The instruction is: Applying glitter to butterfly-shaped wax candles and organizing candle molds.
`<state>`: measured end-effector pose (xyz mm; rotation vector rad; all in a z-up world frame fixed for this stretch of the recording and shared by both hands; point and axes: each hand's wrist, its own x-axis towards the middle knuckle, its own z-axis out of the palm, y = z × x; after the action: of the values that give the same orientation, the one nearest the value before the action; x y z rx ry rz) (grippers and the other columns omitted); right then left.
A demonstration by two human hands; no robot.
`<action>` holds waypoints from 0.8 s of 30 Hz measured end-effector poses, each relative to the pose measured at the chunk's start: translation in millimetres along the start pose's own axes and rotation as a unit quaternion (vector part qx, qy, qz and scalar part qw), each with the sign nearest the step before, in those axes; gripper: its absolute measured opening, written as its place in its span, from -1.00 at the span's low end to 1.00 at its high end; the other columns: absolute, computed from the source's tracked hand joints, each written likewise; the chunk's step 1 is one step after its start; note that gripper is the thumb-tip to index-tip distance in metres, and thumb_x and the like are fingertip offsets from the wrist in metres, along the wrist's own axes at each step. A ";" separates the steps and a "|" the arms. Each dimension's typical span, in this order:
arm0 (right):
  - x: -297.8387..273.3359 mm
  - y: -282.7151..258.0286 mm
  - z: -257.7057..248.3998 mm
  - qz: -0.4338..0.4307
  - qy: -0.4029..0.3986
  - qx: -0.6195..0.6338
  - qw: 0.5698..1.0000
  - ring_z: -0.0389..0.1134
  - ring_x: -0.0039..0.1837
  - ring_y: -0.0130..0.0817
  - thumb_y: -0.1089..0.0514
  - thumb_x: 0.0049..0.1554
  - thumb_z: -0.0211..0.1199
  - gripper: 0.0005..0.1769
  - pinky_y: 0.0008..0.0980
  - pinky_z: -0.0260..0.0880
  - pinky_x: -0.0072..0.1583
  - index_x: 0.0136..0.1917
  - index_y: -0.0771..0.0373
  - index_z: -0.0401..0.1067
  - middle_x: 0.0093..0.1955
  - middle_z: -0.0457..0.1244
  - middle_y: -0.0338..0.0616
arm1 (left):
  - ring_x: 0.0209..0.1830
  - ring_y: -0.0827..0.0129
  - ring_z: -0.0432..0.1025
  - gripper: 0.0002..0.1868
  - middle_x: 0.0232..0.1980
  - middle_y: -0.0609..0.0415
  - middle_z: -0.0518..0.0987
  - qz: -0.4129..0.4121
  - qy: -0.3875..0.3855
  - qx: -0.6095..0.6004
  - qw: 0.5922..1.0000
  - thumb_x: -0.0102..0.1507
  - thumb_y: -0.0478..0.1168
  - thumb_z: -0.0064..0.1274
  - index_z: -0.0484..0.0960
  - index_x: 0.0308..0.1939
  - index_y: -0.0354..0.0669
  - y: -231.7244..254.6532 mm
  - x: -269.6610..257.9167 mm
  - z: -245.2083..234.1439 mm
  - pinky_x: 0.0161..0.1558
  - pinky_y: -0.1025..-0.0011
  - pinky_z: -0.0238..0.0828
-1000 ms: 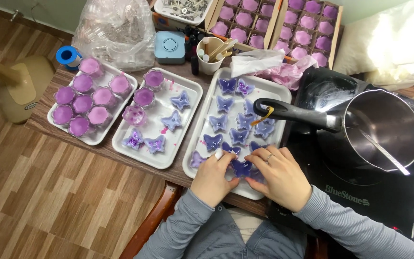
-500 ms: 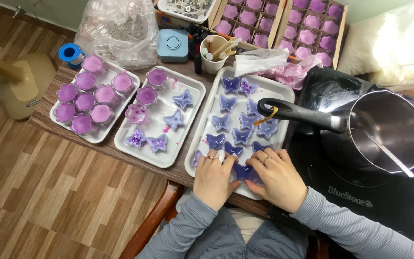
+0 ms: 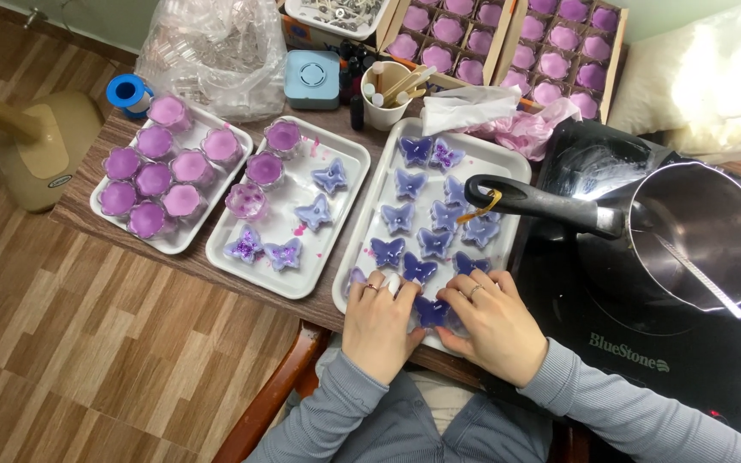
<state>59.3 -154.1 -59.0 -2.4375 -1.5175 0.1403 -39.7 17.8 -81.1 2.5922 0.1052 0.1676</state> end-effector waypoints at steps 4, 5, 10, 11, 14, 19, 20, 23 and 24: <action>-0.6 -0.6 2.5 -0.009 0.007 0.001 1.000 0.29 0.11 -0.18 -0.08 -0.07 0.42 -0.48 -0.13 0.17 0.20 0.07 0.26 0.47 0.01 0.30 -0.15 | 0.09 0.07 0.37 -0.37 -0.07 0.00 0.55 -0.005 0.001 -0.017 1.000 -0.10 -0.15 0.45 0.58 0.02 -0.17 -0.6 -1.3 1.3 0.18 0.11 0.17; -0.5 -0.7 3.2 -0.008 0.002 0.000 1.000 0.29 0.11 -0.18 -0.08 -0.07 0.42 -0.47 -0.13 0.17 0.21 0.07 0.26 0.46 0.01 0.30 -0.15 | 0.09 0.07 0.37 -0.37 -0.07 0.00 0.55 -0.007 -0.002 -0.018 1.000 -0.10 -0.15 0.45 0.58 0.02 -0.16 -0.4 -1.3 0.9 0.16 0.12 0.17; -0.3 0.1 4.9 -0.005 -0.016 -0.008 1.000 0.28 0.11 -0.19 -0.09 -0.06 0.41 -0.47 -0.13 0.16 0.22 0.07 0.26 0.47 0.02 0.30 -0.15 | 0.07 0.08 0.36 -0.38 -0.09 0.01 0.55 -0.004 0.000 -0.005 1.000 -0.11 -0.13 0.45 0.59 -0.01 -0.16 0.8 -1.7 1.2 0.18 0.10 0.15; -0.8 0.7 5.6 -0.007 -0.012 -0.013 1.000 0.28 0.12 -0.19 -0.09 -0.06 0.41 -0.47 -0.12 0.16 0.22 0.08 0.26 0.47 0.02 0.30 -0.15 | 0.08 0.09 0.37 -0.38 -0.08 0.02 0.55 -0.007 -0.003 -0.009 1.000 -0.10 -0.13 0.45 0.59 0.00 -0.15 0.5 -1.4 2.8 0.16 0.12 0.16; -1.9 2.0 5.9 -0.008 -0.011 -0.021 1.000 0.28 0.12 -0.18 -0.09 -0.06 0.40 -0.47 -0.12 0.16 0.23 0.08 0.27 0.47 0.03 0.30 -0.14 | 0.08 0.09 0.37 -0.39 -0.09 0.02 0.56 -0.009 -0.007 -0.016 1.000 -0.08 -0.13 0.45 0.59 0.01 -0.14 0.6 -0.9 5.6 0.14 0.14 0.16; -3.2 3.0 6.0 0.002 -0.030 -0.027 0.999 0.28 0.13 -0.19 -0.09 -0.05 0.39 -0.48 -0.12 0.16 0.23 0.08 0.27 0.47 0.03 0.30 -0.14 | 0.07 0.09 0.39 -0.40 -0.14 0.01 0.59 -0.004 0.003 -0.019 1.000 -0.08 -0.12 0.45 0.60 0.00 -0.12 1.4 -1.2 7.7 0.11 0.16 0.16; -3.6 3.0 6.2 0.002 -0.031 -0.029 0.999 0.28 0.13 -0.19 -0.09 -0.05 0.39 -0.48 -0.12 0.16 0.23 0.08 0.27 0.48 0.03 0.30 -0.14 | 0.06 0.10 0.39 -0.40 -0.15 0.02 0.59 -0.004 -0.001 -0.024 1.000 -0.08 -0.12 0.45 0.59 0.00 -0.11 1.9 -1.3 8.0 0.10 0.17 0.16; -4.0 2.7 4.4 0.003 -0.036 -0.034 0.999 0.29 0.12 -0.19 -0.08 -0.04 0.39 -0.48 -0.12 0.15 0.24 0.08 0.28 0.48 0.03 0.30 -0.14 | 0.04 0.12 0.40 -0.41 -0.15 0.04 0.59 -0.004 -0.006 -0.028 1.000 -0.07 -0.11 0.45 0.59 0.00 -0.11 3.3 -1.5 8.2 0.09 0.18 0.17; -3.9 2.5 3.5 0.004 -0.038 -0.037 0.999 0.29 0.12 -0.19 -0.08 -0.04 0.39 -0.48 -0.12 0.15 0.24 0.09 0.27 0.48 0.03 0.30 -0.14 | 0.02 0.13 0.40 -0.42 -0.15 0.05 0.59 -0.002 -0.008 -0.027 1.000 -0.07 -0.11 0.45 0.59 -0.01 -0.11 3.7 -1.5 8.1 0.08 0.18 0.17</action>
<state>58.9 -158.0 -63.2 -2.5234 -1.5730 0.1835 -39.9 10.4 -86.1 2.5379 0.0984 0.1460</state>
